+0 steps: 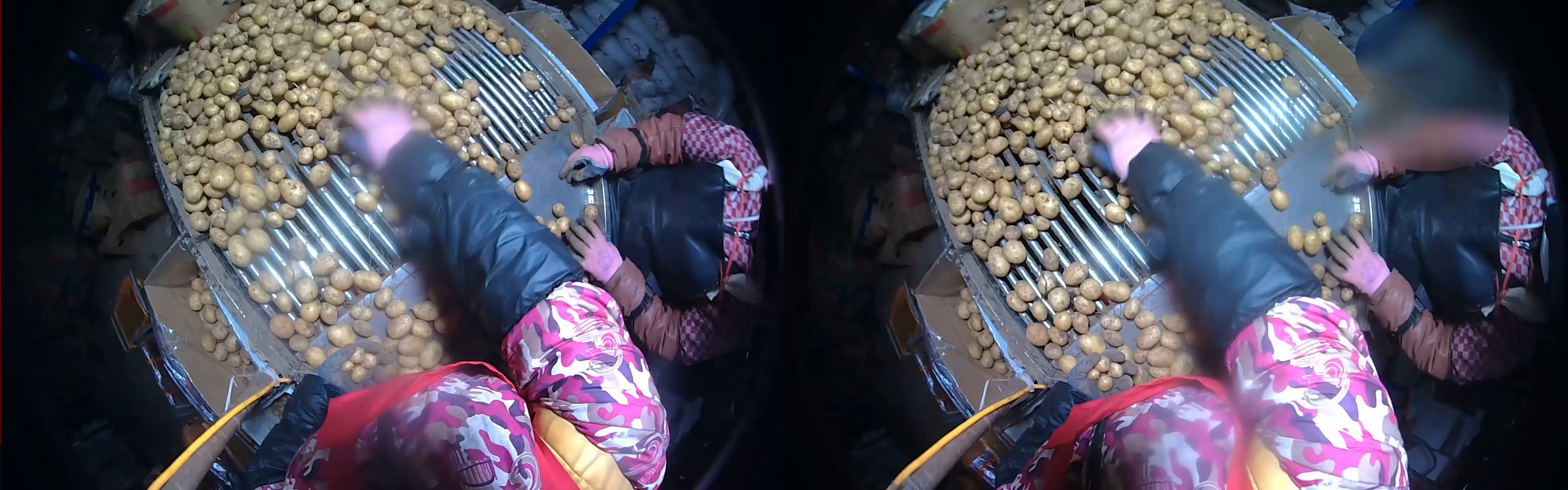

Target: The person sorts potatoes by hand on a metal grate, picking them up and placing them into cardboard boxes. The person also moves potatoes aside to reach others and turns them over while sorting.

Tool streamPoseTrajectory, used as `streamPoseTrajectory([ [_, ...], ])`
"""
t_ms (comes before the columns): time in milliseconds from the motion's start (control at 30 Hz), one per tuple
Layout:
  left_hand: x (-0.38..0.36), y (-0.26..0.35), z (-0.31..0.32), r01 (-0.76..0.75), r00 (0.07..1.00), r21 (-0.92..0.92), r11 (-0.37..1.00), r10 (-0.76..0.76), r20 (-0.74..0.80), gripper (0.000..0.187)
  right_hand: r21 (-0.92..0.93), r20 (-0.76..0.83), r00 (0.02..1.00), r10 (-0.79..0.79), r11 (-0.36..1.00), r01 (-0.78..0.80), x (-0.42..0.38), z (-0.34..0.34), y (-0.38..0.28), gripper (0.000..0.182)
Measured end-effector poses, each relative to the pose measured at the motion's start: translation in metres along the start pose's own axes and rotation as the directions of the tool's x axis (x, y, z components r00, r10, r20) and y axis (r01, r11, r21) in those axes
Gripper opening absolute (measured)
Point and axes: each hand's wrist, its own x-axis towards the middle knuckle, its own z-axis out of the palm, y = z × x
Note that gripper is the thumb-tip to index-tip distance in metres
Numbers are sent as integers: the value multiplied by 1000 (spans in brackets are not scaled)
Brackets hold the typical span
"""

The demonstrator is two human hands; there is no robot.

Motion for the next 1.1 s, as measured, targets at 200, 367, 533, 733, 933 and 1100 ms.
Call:
streamPoseTrajectory([
  [200,3,2,5,44,986,40,998,-37,-160,50,75,-20,974,227,971,-225,-30,3,132,57],
  [367,-4,6,30,64,993,74,995,-56,-101,53,-161,44,835,548,829,-535,-132,-2,184,66],
  [533,3,-1,21,96,987,-175,980,-71,145,57,244,-239,775,585,809,-535,-207,17,112,70],
  [733,1,2,32,89,994,-79,993,-83,78,57,91,190,968,167,978,-186,-238,10,-16,65],
  [933,7,1,20,107,983,-77,991,-94,155,55,503,348,936,-48,852,-144,-193,-41,-10,45],
  [1100,0,4,44,62,998,76,995,-61,-17,54,41,-71,977,203,979,-200,-95,-14,46,52],
])
